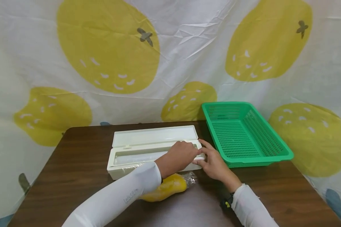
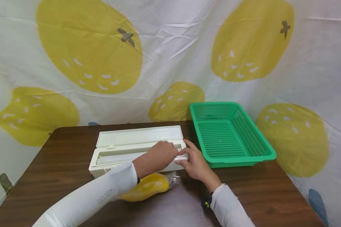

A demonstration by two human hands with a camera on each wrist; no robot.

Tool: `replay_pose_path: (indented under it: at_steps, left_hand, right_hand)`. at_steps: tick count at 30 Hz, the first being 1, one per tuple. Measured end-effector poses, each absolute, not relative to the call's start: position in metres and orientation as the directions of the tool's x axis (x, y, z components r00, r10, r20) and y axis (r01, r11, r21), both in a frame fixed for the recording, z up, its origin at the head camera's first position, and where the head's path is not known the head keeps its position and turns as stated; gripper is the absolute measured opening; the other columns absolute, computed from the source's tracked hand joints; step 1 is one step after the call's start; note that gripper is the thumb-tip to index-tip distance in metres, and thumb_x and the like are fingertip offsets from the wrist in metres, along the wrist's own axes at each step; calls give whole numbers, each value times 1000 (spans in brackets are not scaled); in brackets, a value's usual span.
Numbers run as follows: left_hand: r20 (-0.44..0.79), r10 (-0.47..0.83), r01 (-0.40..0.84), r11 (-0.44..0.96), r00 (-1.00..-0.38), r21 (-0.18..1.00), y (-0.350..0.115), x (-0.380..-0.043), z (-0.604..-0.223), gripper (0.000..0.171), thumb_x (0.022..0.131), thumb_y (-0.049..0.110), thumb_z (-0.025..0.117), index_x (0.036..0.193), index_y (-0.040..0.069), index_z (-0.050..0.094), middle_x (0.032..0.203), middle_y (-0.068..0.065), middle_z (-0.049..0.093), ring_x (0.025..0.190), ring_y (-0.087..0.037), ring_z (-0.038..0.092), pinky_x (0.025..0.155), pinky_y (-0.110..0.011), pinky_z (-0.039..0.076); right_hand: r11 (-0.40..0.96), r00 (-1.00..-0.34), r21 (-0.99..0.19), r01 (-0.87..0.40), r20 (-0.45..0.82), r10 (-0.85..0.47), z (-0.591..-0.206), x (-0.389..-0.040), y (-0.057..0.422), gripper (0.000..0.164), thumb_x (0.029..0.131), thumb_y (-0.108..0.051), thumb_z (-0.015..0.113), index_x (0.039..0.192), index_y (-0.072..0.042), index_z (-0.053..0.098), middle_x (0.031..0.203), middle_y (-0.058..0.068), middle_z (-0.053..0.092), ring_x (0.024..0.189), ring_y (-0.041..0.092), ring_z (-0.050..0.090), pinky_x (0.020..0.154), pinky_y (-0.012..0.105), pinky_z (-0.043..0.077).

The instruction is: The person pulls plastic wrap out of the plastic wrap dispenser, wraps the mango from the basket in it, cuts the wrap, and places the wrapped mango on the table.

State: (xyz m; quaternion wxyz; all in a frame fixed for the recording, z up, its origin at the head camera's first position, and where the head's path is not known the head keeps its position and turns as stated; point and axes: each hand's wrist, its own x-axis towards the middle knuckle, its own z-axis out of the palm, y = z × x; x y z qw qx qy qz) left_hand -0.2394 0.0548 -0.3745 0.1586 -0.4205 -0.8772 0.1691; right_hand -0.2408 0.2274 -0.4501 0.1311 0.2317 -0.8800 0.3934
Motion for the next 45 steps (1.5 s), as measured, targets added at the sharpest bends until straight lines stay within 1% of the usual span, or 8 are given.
replay_pose_path:
  at_steps: [4, 8, 13, 20, 27, 33, 39, 45]
  left_hand:
    - [154, 791, 683, 594, -592, -425, 44, -238, -373, 7, 89, 14, 71, 91, 16, 77, 79, -2, 74, 64, -19, 64, 58, -32, 60]
    - [165, 803, 690, 581, -573, -432, 37, -236, -375, 9, 90, 11, 69, 86, 14, 77, 76, -3, 73, 64, -19, 63, 58, -32, 60]
    - [176, 813, 739, 578, -554, -345, 23, -239, -375, 5, 84, 7, 73, 82, 11, 75, 74, -5, 73, 63, -20, 64, 58, -34, 60]
    - [187, 810, 790, 584, -555, -184, -26, -241, -373, 20, 79, -5, 70, 67, 11, 68, 60, -3, 64, 56, -17, 54, 54, -34, 55]
    - [251, 841, 838, 523, -479, -153, -50, -240, -377, 24, 75, -10, 64, 63, 11, 65, 58, -2, 59, 54, -16, 50, 54, -35, 52]
    - [237, 829, 833, 542, -507, -112, -66, -238, -375, 27, 75, -10, 64, 60, 11, 62, 55, -1, 52, 53, -15, 43, 52, -34, 49]
    - [179, 770, 773, 630, -612, -69, -105, -232, -374, 31, 81, -9, 64, 59, 13, 59, 54, 4, 36, 53, -12, 32, 49, -28, 37]
    - [234, 748, 758, 649, -621, -65, -146, -224, -375, 32, 79, -9, 66, 57, 13, 57, 53, 4, 41, 52, -11, 34, 48, -29, 36]
  right_hand:
    - [581, -862, -639, -504, 418, -288, -450, -241, 229, 15, 83, -11, 78, 91, -4, 70, 152, 26, 40, 50, 8, 52, 53, 31, 52]
    - [582, -864, -642, -500, 413, -287, -450, -241, 227, 14, 83, -12, 78, 91, -5, 69, 152, 26, 40, 50, 8, 50, 52, 30, 51]
    - [587, -867, -641, -494, 412, -280, -450, -240, 226, 14, 82, -12, 79, 90, -6, 70, 151, 26, 41, 49, 8, 49, 52, 30, 51]
    - [607, -867, -625, -490, 422, -266, -448, -238, 229, 14, 81, -12, 80, 88, -6, 69, 150, 27, 42, 49, 9, 48, 52, 29, 50]
    - [604, -868, -629, -490, 416, -271, -448, -238, 227, 13, 82, -12, 79, 88, -6, 69, 151, 27, 42, 47, 8, 45, 51, 28, 49]
    - [598, -868, -633, -492, 412, -277, -447, -238, 221, 12, 82, -11, 79, 89, -6, 69, 151, 28, 41, 47, 8, 45, 52, 29, 49]
    - [609, -862, -616, -499, 427, -273, -446, -239, 221, 12, 81, -10, 79, 87, -6, 70, 150, 28, 43, 50, 9, 49, 54, 31, 50]
    - [618, -864, -611, -494, 425, -271, -446, -238, 223, 12, 82, -11, 79, 88, -6, 70, 150, 27, 43, 52, 13, 51, 56, 34, 49]
